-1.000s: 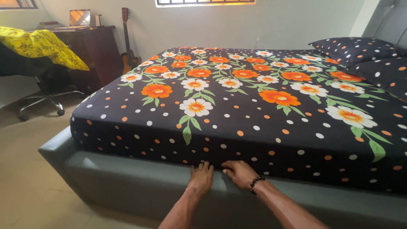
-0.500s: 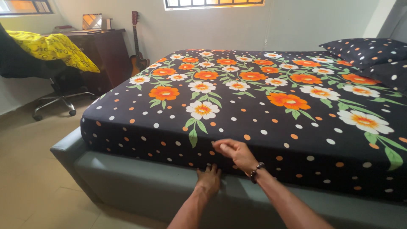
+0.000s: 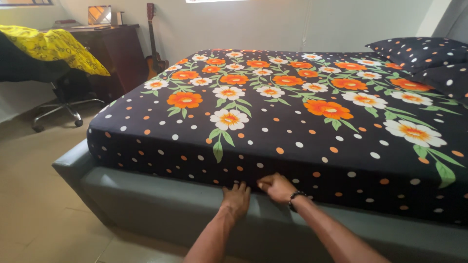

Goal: Tuck the edges of a floral-patterned bedsheet into the bed frame to make the bed.

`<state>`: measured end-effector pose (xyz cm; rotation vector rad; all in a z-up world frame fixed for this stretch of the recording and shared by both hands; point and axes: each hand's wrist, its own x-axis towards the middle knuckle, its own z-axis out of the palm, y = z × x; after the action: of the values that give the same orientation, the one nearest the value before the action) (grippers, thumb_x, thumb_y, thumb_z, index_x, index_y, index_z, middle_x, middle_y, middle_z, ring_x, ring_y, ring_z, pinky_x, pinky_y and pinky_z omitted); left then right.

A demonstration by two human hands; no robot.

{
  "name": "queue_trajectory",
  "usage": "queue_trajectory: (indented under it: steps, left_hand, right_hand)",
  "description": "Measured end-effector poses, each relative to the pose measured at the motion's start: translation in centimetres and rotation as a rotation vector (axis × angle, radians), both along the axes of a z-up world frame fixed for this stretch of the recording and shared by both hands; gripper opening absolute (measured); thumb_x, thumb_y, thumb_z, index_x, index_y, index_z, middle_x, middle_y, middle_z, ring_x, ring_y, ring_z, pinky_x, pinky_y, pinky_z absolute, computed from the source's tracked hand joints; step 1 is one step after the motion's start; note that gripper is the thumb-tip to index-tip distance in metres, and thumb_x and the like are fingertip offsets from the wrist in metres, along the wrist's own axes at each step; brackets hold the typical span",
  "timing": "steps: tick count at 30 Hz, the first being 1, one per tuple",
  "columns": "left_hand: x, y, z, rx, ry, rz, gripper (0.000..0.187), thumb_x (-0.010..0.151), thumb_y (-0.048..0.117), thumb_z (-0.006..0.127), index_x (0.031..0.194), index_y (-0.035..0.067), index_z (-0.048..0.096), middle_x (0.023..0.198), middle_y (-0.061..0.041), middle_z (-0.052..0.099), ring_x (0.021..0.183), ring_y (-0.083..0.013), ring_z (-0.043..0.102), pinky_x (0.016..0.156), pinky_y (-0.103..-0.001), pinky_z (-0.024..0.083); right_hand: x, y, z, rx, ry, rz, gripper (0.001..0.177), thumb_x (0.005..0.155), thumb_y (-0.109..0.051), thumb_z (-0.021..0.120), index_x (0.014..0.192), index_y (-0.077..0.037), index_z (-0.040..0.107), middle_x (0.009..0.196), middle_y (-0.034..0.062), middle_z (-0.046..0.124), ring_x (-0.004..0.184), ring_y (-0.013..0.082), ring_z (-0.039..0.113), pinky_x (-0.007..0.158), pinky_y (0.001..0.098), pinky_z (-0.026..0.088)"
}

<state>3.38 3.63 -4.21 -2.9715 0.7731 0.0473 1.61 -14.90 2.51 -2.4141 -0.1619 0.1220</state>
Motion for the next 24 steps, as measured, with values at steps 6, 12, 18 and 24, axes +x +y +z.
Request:
queue_trajectory:
  steps: [6, 12, 18, 24]
  left_hand:
    - [0.9, 1.1, -1.3, -0.092, -0.143, -0.098, 0.043, 0.097, 0.019, 0.049, 0.137, 0.004, 0.054, 0.142, -0.017, 0.054, 0.138, -0.037, 0.045, 0.101, -0.062, 0.042]
    - [0.9, 1.2, 2.5, -0.034, 0.024, -0.115, 0.051, 0.082, 0.01, 0.063, 0.132, 0.002, 0.058, 0.136, -0.02, 0.058, 0.131, -0.0361, 0.052, 0.108, -0.044, 0.045]
    - [2.8, 1.1, -1.1, -0.217, 0.033, -0.1, 0.04, 0.094, 0.011, 0.052, 0.132, 0.005, 0.059, 0.138, -0.019, 0.059, 0.13, -0.0373, 0.055, 0.109, -0.045, 0.046]
    - [3.0, -0.8, -4.3, -0.16, -0.063, -0.02, 0.05, 0.092, 0.018, 0.057, 0.139, 0.002, 0.049, 0.146, -0.022, 0.044, 0.136, -0.0433, 0.036, 0.113, -0.064, 0.029]
  right_hand:
    - [-2.4, -0.7, -1.9, -0.199, -0.036, 0.078, 0.043, 0.099, -0.036, 0.055, 0.135, -0.014, 0.065, 0.13, 0.008, 0.071, 0.12, 0.0262, 0.068, 0.104, 0.039, 0.052]
    - [-0.1, 0.5, -2.3, -0.287, 0.134, 0.164, 0.052, 0.103, -0.049, 0.042, 0.138, -0.016, 0.062, 0.136, 0.0083, 0.065, 0.126, 0.028, 0.061, 0.11, 0.042, 0.045]
    - [4.4, 0.2, -9.3, -0.346, 0.052, 0.235, 0.054, 0.109, -0.043, 0.028, 0.124, -0.009, 0.066, 0.124, 0.0167, 0.069, 0.115, 0.0351, 0.063, 0.103, 0.048, 0.045]
    - [-2.7, 3.2, -6.5, -0.275, -0.318, -0.072, 0.032, 0.101, -0.03, 0.05, 0.112, -0.008, 0.071, 0.114, 0.0151, 0.071, 0.109, 0.0344, 0.065, 0.095, 0.0462, 0.051]
